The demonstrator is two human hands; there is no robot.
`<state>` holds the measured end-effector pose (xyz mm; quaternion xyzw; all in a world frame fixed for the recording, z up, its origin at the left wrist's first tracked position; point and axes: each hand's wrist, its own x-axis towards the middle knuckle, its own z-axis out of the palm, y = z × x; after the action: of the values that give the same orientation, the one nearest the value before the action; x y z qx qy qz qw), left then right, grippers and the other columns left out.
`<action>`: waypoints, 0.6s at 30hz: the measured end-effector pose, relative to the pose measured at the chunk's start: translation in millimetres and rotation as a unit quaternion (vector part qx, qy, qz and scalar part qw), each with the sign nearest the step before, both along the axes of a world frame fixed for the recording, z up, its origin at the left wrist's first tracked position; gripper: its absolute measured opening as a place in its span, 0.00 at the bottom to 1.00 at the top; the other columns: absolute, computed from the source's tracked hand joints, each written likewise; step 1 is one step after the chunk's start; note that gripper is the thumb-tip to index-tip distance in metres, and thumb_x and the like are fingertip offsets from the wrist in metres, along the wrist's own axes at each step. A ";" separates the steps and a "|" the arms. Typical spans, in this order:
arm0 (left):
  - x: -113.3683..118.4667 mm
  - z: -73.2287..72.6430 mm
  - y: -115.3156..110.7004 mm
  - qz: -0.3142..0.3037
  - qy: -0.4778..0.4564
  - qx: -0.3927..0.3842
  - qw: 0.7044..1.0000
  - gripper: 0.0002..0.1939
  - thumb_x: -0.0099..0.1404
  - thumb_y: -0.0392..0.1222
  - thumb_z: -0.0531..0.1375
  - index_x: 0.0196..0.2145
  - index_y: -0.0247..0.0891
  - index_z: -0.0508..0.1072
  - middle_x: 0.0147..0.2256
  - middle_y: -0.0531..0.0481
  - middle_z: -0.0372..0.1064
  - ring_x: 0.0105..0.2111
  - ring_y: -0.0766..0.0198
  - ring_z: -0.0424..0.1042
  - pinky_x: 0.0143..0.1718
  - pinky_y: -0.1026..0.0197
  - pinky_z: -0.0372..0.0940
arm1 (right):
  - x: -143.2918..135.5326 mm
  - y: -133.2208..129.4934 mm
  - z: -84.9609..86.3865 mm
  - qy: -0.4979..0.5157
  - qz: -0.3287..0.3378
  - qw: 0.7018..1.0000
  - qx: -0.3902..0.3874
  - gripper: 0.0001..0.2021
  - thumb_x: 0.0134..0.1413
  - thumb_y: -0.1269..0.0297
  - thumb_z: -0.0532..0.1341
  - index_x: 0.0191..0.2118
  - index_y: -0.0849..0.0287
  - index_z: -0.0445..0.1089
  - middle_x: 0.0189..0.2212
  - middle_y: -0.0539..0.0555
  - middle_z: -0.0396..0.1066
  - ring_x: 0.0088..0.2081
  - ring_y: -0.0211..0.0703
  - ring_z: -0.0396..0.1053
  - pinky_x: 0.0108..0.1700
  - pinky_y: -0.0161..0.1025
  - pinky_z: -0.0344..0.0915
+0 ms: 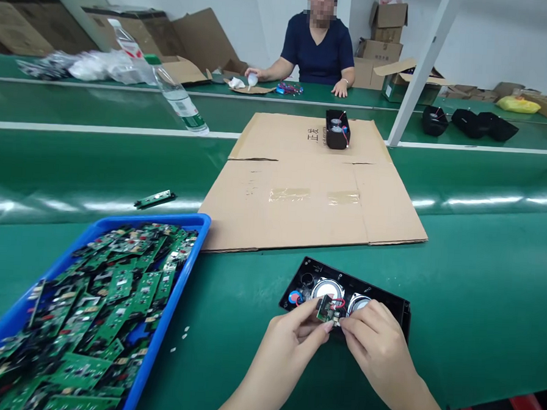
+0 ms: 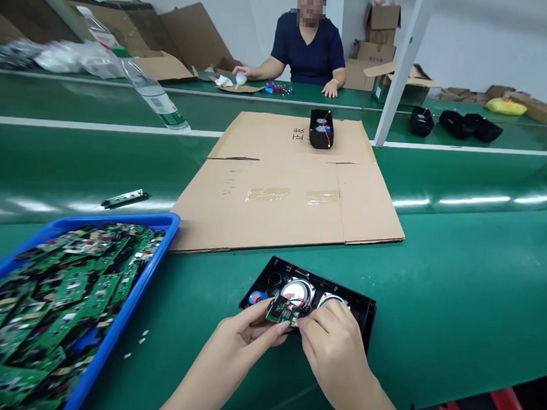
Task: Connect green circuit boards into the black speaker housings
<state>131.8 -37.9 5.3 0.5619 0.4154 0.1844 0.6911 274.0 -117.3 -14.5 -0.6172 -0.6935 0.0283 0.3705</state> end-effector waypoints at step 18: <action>-9.3 0.1 -5.3 -0.045 0.012 0.193 0.980 0.16 0.64 0.36 0.53 0.44 0.42 0.77 0.39 0.45 0.78 0.36 0.56 0.77 0.33 0.63 0.74 | -8.5 -1.3 -8.2 0.167 -0.060 0.979 -0.096 0.10 0.63 0.62 0.54 0.44 0.57 0.68 0.25 0.51 0.70 0.24 0.39 0.67 0.24 0.34 0.68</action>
<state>122.5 -43.2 5.4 0.7052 0.3544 0.2232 0.5721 265.5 -118.7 -22.7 -0.6770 -0.5778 0.1755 0.4208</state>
